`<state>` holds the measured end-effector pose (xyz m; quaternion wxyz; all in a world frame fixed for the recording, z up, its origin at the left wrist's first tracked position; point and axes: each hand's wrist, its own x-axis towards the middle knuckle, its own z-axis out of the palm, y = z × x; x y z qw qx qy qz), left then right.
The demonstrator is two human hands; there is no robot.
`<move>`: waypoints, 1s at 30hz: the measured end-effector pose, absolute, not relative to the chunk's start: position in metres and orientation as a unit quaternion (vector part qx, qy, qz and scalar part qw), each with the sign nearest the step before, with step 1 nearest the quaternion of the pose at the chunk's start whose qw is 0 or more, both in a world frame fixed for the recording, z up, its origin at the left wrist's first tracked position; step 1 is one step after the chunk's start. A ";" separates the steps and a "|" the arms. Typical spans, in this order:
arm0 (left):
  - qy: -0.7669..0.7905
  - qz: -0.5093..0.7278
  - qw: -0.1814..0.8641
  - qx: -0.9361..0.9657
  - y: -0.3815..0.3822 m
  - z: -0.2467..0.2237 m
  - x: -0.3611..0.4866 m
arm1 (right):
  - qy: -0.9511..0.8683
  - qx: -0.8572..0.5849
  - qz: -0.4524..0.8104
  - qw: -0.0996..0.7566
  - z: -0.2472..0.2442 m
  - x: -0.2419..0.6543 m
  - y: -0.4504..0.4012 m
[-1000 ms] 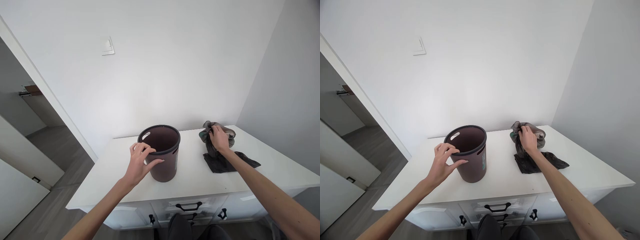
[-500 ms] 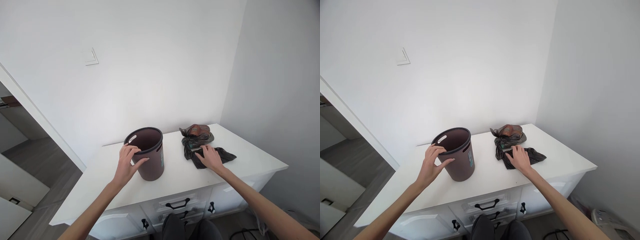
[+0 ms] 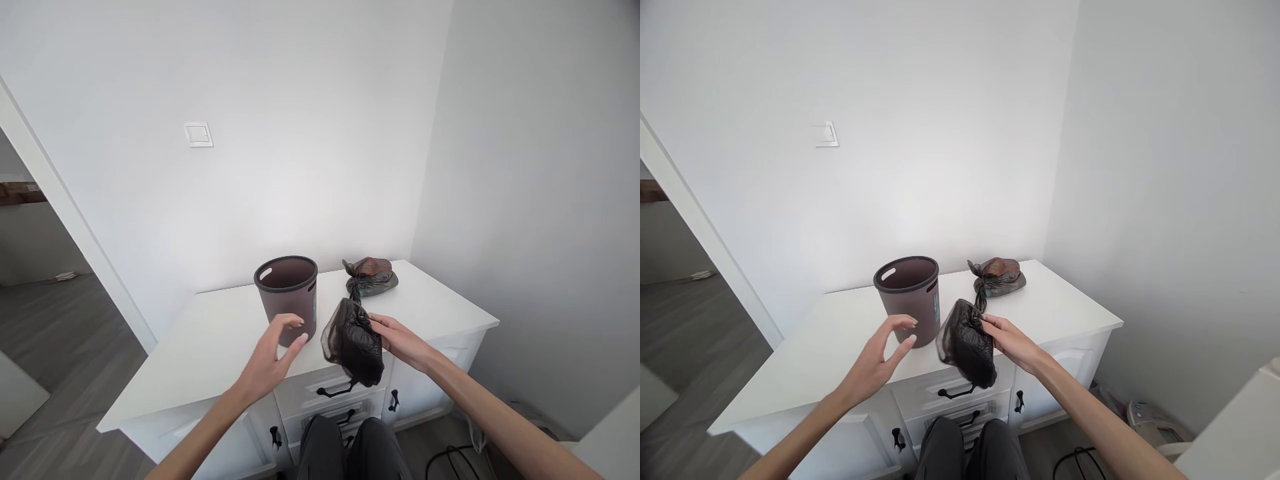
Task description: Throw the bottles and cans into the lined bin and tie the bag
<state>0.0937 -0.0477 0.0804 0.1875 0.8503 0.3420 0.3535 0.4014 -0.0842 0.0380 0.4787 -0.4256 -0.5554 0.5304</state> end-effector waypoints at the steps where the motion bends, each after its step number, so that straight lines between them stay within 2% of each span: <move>1: 0.348 0.343 0.239 0.839 -0.056 0.082 0.098 | -0.541 -0.400 0.558 0.486 0.049 0.393 -0.091; 6: 0.361 0.307 0.410 0.779 -0.078 0.088 0.111 | -0.514 -0.387 0.573 0.508 0.067 0.361 -0.099; 10: 0.406 0.356 0.408 0.736 -0.073 0.087 0.102 | -0.476 -0.457 0.480 0.578 0.060 0.347 -0.098; 13: 0.436 0.377 0.361 0.734 -0.068 0.089 0.095 | -0.488 -0.509 0.398 0.586 0.056 0.327 -0.105; 18: 0.420 0.344 0.300 0.785 -0.066 0.099 0.090 | -0.582 -0.463 0.426 0.516 0.049 0.288 -0.105; 23: 0.445 0.305 0.127 0.832 -0.056 0.104 0.064 | -0.592 -0.452 0.398 0.536 0.036 0.287 -0.093; 25: 0.458 0.280 0.091 0.839 -0.054 0.107 0.051 | -0.594 -0.455 0.388 0.539 0.034 0.287 -0.092; 28: 0.467 0.215 0.033 0.857 -0.055 0.114 0.037 | -0.617 -0.461 0.371 0.518 0.037 0.277 -0.088; 30: 0.461 0.175 -0.058 0.868 -0.057 0.122 0.028 | -0.643 -0.463 0.346 0.502 0.039 0.266 -0.081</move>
